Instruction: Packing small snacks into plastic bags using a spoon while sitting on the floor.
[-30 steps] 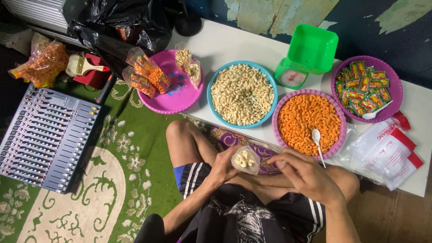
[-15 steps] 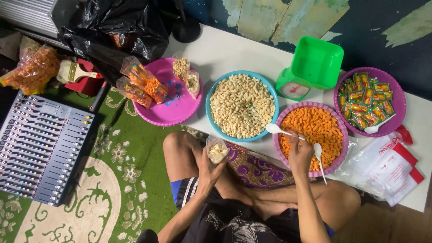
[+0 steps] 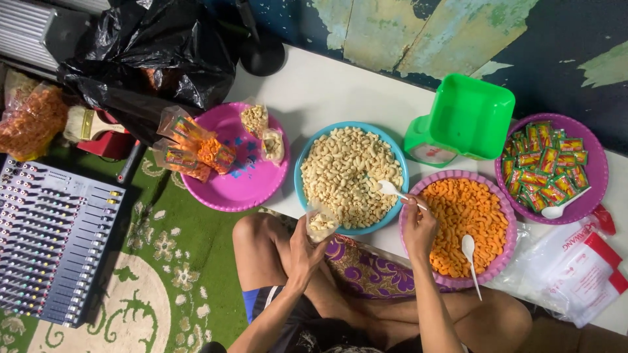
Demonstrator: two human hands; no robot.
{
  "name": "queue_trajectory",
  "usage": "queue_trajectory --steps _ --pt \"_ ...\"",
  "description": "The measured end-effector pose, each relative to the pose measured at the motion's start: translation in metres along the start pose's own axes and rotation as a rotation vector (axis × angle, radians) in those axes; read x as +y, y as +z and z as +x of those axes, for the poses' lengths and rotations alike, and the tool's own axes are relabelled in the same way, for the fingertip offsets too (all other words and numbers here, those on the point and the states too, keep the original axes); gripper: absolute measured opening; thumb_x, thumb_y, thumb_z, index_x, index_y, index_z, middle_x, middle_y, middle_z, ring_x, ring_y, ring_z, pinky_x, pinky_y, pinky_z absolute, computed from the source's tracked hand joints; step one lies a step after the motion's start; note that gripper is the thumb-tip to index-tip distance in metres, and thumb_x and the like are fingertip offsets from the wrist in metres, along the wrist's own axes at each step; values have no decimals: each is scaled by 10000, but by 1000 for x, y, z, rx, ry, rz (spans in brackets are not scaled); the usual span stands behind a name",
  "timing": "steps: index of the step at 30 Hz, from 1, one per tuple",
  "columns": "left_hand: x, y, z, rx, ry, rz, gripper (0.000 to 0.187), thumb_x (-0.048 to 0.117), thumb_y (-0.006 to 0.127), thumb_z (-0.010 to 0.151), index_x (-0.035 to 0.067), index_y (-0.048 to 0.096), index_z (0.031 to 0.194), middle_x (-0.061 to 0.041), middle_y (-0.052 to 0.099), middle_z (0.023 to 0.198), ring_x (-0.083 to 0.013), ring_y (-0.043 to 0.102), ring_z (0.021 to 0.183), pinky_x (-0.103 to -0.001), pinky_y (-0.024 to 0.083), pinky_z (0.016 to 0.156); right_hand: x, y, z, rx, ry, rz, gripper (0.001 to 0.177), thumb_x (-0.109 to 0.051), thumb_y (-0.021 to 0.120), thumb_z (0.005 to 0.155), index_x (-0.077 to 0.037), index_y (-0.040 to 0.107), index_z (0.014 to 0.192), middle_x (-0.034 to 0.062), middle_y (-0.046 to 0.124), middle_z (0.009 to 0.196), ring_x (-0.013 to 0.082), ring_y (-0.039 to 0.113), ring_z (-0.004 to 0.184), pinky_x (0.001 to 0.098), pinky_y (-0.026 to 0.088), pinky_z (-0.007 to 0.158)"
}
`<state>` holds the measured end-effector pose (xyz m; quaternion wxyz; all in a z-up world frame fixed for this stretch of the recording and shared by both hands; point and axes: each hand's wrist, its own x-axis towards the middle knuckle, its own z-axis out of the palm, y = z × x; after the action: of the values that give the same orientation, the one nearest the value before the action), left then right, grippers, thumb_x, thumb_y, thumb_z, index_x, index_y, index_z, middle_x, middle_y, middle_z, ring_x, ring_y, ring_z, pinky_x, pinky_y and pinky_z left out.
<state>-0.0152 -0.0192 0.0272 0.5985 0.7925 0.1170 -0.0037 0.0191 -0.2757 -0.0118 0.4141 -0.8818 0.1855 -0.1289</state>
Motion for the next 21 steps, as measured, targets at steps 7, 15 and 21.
queue_trajectory --steps 7,15,21 --pt "-25 4 16 22 -11 -4 676 199 880 731 107 590 1334 -214 713 1099 -440 703 1071 -552 549 921 -6 13 0 -179 -124 129 211 -184 609 1070 -175 795 1168 48 801 947 224 725 790 345 532 733" --pt "-25 -15 17 164 10 8 613 241 861 755 111 608 1298 -197 726 1023 -383 730 1005 -512 556 856 -69 27 34 -228 -566 41 338 -16 649 991 -138 743 1291 54 740 960 241 676 942 349 525 863" --pt "-21 -35 18 197 -17 10 551 212 856 769 82 607 1243 -183 713 987 -349 728 955 -488 550 850 -73 55 25 -325 -805 -125 376 -24 650 967 -190 709 1299 -23 731 1042 187 634 970 318 524 800"
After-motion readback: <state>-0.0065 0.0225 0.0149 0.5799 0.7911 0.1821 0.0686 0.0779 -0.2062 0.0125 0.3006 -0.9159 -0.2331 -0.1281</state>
